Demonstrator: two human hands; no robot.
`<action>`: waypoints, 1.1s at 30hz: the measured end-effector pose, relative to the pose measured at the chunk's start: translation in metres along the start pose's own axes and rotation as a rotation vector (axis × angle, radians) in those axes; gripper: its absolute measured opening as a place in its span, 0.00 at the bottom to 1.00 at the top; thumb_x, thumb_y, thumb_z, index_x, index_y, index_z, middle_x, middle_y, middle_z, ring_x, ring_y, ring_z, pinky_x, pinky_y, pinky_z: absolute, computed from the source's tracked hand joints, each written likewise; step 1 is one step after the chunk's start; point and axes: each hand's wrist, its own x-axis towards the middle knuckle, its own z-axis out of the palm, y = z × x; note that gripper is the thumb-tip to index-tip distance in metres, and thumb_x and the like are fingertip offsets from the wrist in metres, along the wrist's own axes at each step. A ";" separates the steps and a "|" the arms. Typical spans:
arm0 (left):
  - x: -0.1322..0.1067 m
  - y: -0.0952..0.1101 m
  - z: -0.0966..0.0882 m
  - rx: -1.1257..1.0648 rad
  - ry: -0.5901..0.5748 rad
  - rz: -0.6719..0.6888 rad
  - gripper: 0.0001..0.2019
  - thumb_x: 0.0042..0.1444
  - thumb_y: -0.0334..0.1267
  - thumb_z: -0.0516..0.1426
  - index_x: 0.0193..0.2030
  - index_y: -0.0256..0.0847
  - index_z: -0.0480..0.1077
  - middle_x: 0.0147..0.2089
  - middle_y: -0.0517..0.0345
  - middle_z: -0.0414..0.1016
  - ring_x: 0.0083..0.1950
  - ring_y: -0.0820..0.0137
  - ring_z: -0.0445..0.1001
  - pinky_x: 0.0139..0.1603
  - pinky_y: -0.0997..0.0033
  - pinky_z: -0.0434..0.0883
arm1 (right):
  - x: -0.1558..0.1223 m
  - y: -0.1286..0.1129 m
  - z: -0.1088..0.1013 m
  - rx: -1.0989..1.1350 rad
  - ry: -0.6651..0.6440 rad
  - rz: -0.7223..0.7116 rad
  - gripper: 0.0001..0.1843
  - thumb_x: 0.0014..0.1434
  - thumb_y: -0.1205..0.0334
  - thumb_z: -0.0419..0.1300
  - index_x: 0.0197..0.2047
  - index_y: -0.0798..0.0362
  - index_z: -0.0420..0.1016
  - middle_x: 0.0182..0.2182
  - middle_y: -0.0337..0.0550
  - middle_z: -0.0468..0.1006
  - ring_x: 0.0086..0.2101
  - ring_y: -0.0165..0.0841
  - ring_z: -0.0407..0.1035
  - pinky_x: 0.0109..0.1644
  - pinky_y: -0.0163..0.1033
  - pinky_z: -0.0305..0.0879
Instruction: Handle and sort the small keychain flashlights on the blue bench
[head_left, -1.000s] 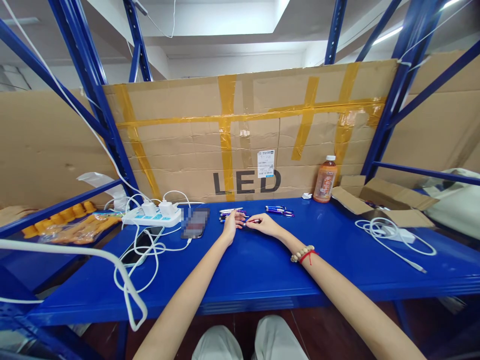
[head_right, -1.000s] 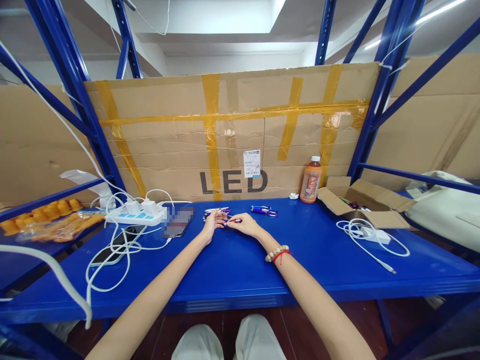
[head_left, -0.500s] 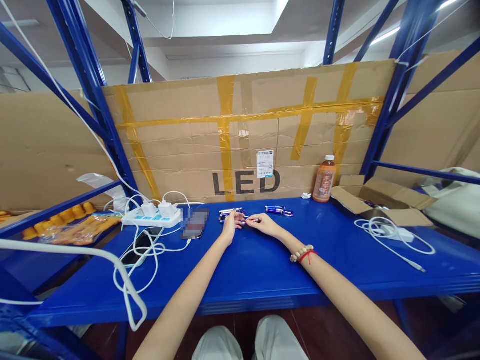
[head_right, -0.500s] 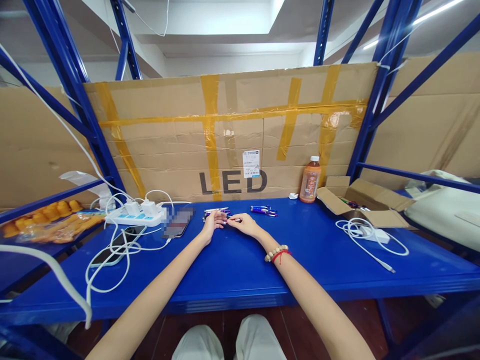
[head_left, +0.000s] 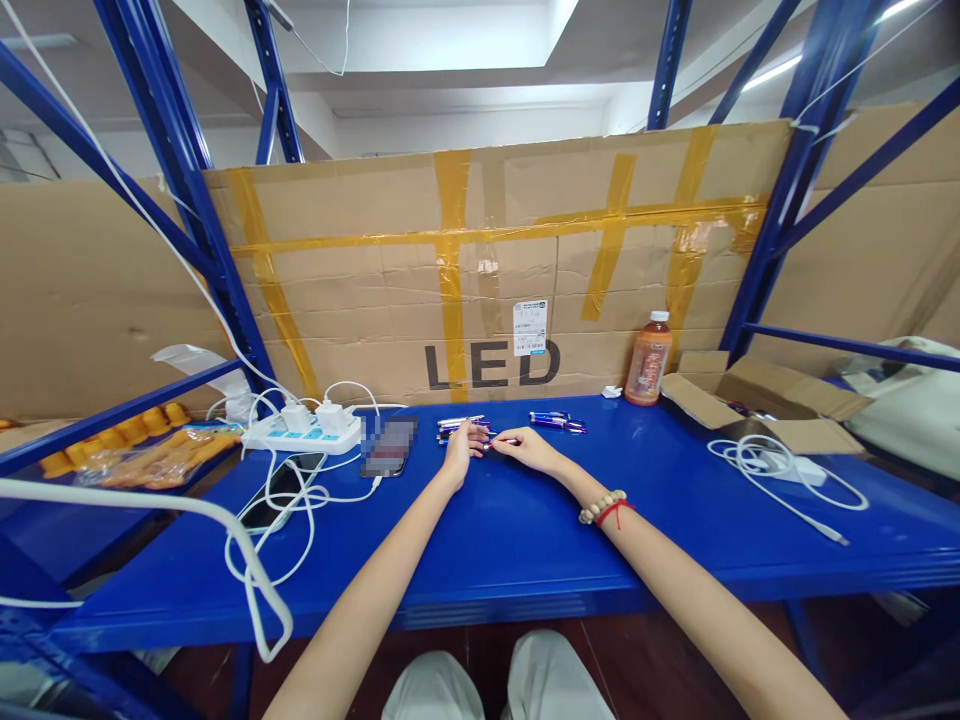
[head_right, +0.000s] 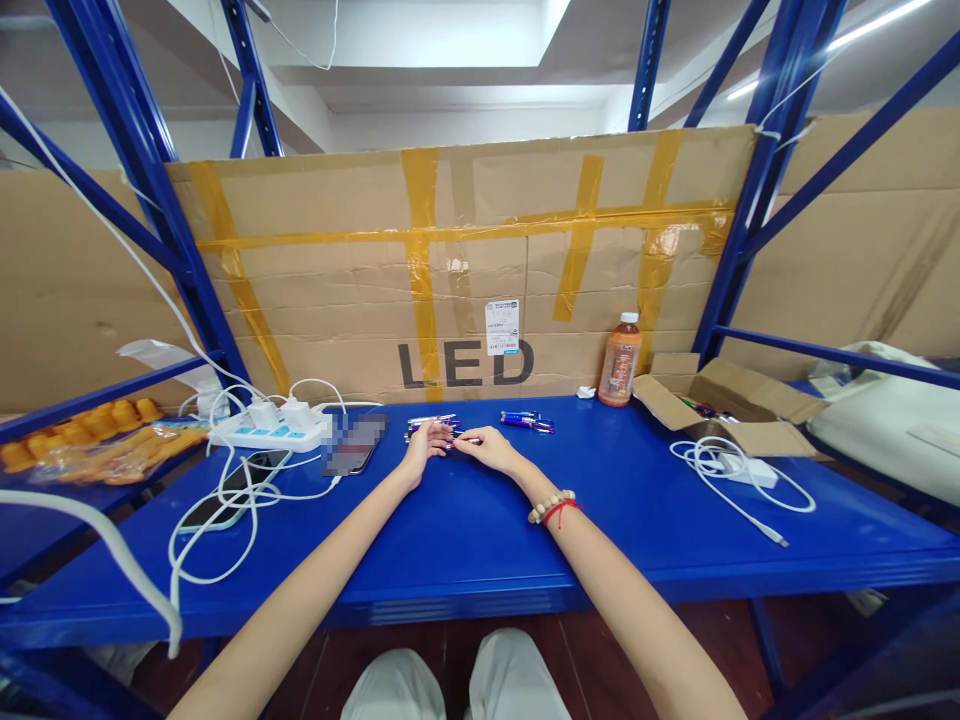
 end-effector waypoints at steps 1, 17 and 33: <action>0.000 0.000 0.000 0.003 0.000 0.000 0.19 0.55 0.40 0.43 0.25 0.32 0.69 0.22 0.55 0.70 0.19 0.78 0.63 0.21 0.80 0.60 | 0.000 0.000 0.000 -0.008 0.002 0.000 0.21 0.53 0.49 0.52 0.35 0.57 0.77 0.32 0.42 0.78 0.33 0.33 0.68 0.36 0.35 0.60; 0.000 0.000 0.002 0.137 0.001 0.029 0.20 0.55 0.41 0.40 0.26 0.33 0.68 0.26 0.53 0.71 0.21 0.78 0.64 0.22 0.80 0.61 | 0.000 0.002 0.000 -0.021 0.012 -0.011 0.22 0.53 0.47 0.52 0.35 0.56 0.77 0.31 0.41 0.77 0.32 0.32 0.66 0.35 0.34 0.59; -0.015 0.013 -0.019 1.417 0.265 0.428 0.14 0.52 0.26 0.45 0.41 0.35 0.68 0.45 0.44 0.68 0.50 0.60 0.62 0.51 0.62 0.58 | -0.015 0.009 -0.043 -0.635 0.248 0.307 0.12 0.57 0.58 0.52 0.39 0.46 0.76 0.39 0.40 0.77 0.40 0.36 0.68 0.38 0.37 0.60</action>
